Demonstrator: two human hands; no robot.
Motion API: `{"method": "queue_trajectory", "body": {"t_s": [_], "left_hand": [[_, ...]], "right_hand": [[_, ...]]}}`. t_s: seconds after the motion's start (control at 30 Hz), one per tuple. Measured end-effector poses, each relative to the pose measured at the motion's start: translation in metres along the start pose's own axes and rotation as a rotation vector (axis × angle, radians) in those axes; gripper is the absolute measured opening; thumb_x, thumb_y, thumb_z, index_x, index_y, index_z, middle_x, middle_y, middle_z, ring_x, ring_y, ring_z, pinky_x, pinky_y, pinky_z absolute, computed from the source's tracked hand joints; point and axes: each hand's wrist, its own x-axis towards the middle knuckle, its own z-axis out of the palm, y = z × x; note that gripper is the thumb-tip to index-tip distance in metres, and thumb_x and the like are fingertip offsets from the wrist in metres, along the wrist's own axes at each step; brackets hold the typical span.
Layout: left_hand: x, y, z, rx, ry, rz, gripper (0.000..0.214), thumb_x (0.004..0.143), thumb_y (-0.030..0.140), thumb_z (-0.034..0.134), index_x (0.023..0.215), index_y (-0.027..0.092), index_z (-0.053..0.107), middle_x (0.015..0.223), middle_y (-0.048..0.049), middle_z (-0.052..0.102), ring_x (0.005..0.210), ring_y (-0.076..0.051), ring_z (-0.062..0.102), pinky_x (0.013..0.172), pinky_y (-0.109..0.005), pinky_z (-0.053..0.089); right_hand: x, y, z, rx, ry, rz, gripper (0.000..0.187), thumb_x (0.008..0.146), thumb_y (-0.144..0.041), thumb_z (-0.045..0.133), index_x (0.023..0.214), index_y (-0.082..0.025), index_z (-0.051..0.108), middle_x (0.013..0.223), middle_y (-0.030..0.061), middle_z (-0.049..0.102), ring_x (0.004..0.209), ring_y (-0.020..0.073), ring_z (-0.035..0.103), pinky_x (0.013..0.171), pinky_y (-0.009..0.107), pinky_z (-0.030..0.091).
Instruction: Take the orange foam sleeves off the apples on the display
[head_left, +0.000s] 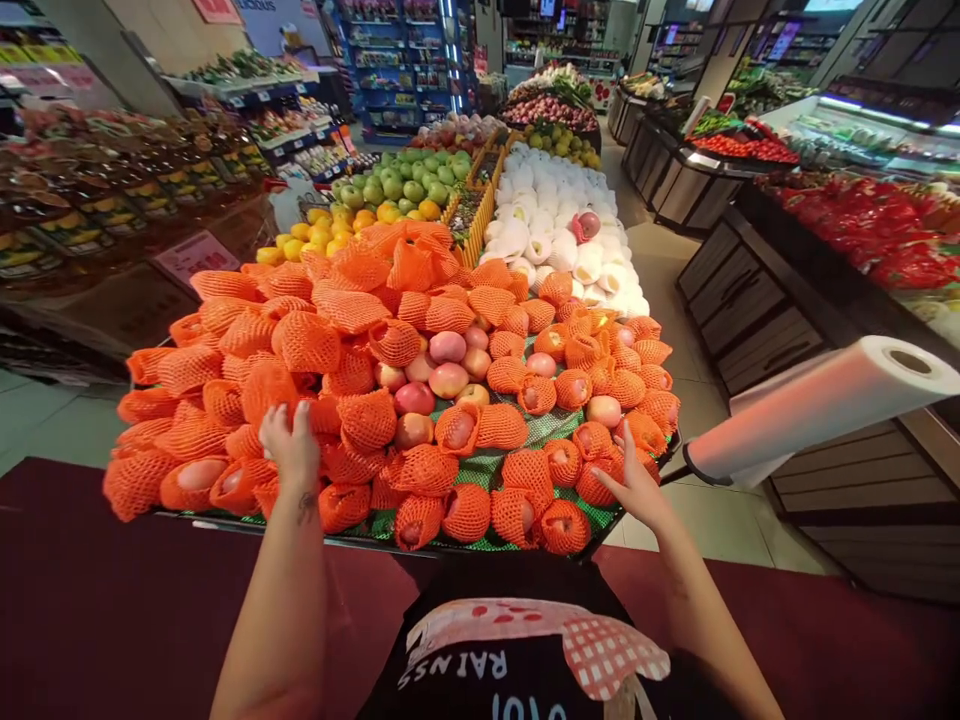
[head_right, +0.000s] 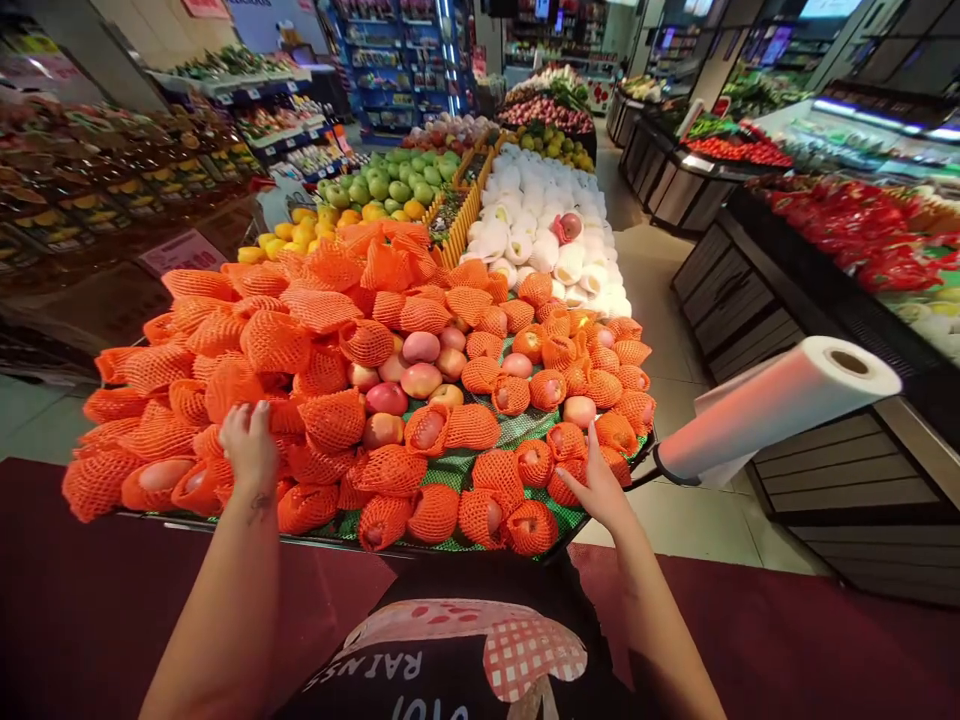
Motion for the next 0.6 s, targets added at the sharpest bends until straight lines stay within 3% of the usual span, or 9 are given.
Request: {"method": "queue_trajectory", "body": {"t_s": [0.07, 0.13, 0.17, 0.23, 0.27, 0.33, 0.4, 0.47, 0.6], "left_hand": [[-0.018, 0.016, -0.01, -0.038, 0.096, 0.019, 0.053, 0.098, 0.053, 0.045, 0.126, 0.009, 0.055, 0.147, -0.0206, 0.047, 0.142, -0.04, 0.038, 0.118, -0.067, 0.027], [-0.049, 0.04, -0.018, -0.164, 0.234, 0.209, 0.047, 0.095, 0.051, 0.054, 0.126, 0.017, 0.06, 0.142, -0.0134, 0.055, 0.139, -0.034, 0.045, 0.12, -0.059, 0.032], [-0.068, 0.054, -0.02, -0.236, 0.232, 0.317, 0.043, 0.094, 0.049, 0.055, 0.124, 0.019, 0.063, 0.137, -0.0121, 0.059, 0.135, -0.033, 0.049, 0.118, -0.058, 0.036], [-0.11, 0.081, -0.018, -0.399, 0.041, 0.463, 0.035, 0.09, 0.045, 0.061, 0.114, 0.021, 0.069, 0.124, -0.0103, 0.068, 0.123, -0.029, 0.06, 0.11, -0.054, 0.046], [-0.13, 0.094, -0.015, -0.465, -0.165, 0.489, 0.029, 0.09, 0.043, 0.061, 0.106, 0.021, 0.072, 0.118, -0.0097, 0.071, 0.116, -0.027, 0.064, 0.104, -0.05, 0.051], [-0.166, 0.116, -0.007, -0.541, -0.705, 0.466, 0.028, 0.092, 0.042, 0.058, 0.096, 0.023, 0.077, 0.109, -0.0099, 0.075, 0.104, -0.025, 0.07, 0.094, -0.043, 0.056], [-0.191, 0.132, 0.002, -0.605, -1.043, 0.405, 0.03, 0.093, 0.043, 0.057, 0.097, 0.024, 0.079, 0.109, -0.0106, 0.076, 0.105, -0.025, 0.07, 0.094, -0.042, 0.055], [-0.204, 0.143, 0.009, -0.647, -1.205, 0.38, 0.031, 0.092, 0.045, 0.058, 0.093, 0.023, 0.08, 0.104, -0.0106, 0.077, 0.104, -0.026, 0.07, 0.096, -0.043, 0.053], [-0.208, 0.151, 0.013, -0.688, -1.357, 0.276, 0.042, 0.094, 0.052, 0.05, 0.078, 0.019, 0.071, 0.083, -0.0066, 0.07, 0.082, -0.02, 0.063, 0.081, -0.033, 0.05]], "right_hand": [[-0.009, -0.011, 0.0, 0.147, 0.041, 0.045, 0.1, 0.092, -0.057, 0.059, 0.161, -0.027, -0.005, 0.157, 0.0172, 0.038, 0.142, 0.0289, 0.043, 0.119, 0.055, 0.031], [-0.017, -0.023, 0.008, 0.299, 0.057, 0.082, 0.089, 0.092, -0.056, 0.061, 0.161, -0.028, 0.012, 0.152, 0.0159, 0.045, 0.133, 0.0274, 0.053, 0.116, 0.053, 0.037], [-0.02, -0.029, 0.014, 0.381, 0.027, 0.093, 0.081, 0.092, -0.056, 0.061, 0.158, -0.028, 0.023, 0.149, 0.015, 0.049, 0.13, 0.0267, 0.056, 0.114, 0.052, 0.04], [-0.024, -0.041, 0.03, 0.543, -0.125, 0.087, 0.067, 0.092, -0.056, 0.06, 0.149, -0.027, 0.041, 0.143, 0.0131, 0.055, 0.126, 0.0255, 0.059, 0.112, 0.049, 0.043], [-0.026, -0.046, 0.037, 0.604, -0.216, 0.074, 0.061, 0.093, -0.057, 0.059, 0.145, -0.027, 0.047, 0.142, 0.0121, 0.057, 0.126, 0.0252, 0.058, 0.112, 0.048, 0.043], [-0.026, -0.055, 0.049, 0.646, -0.325, 0.069, 0.055, 0.094, -0.062, 0.053, 0.135, -0.026, 0.058, 0.134, 0.0101, 0.063, 0.124, 0.0256, 0.059, 0.112, 0.048, 0.042], [-0.024, -0.061, 0.054, 0.613, -0.315, 0.109, 0.057, 0.092, -0.071, 0.048, 0.116, -0.025, 0.069, 0.12, 0.0094, 0.069, 0.116, 0.0272, 0.061, 0.11, 0.048, 0.044], [-0.02, -0.067, 0.051, 0.586, -0.304, 0.116, 0.058, 0.089, -0.075, 0.049, 0.106, -0.024, 0.071, 0.113, 0.009, 0.07, 0.114, 0.0282, 0.061, 0.11, 0.048, 0.043], [-0.017, -0.08, 0.037, 0.615, -0.405, 0.02, 0.057, 0.088, -0.059, 0.066, 0.132, -0.023, 0.059, 0.135, 0.009, 0.062, 0.129, 0.0276, 0.054, 0.116, 0.047, 0.036]]}}
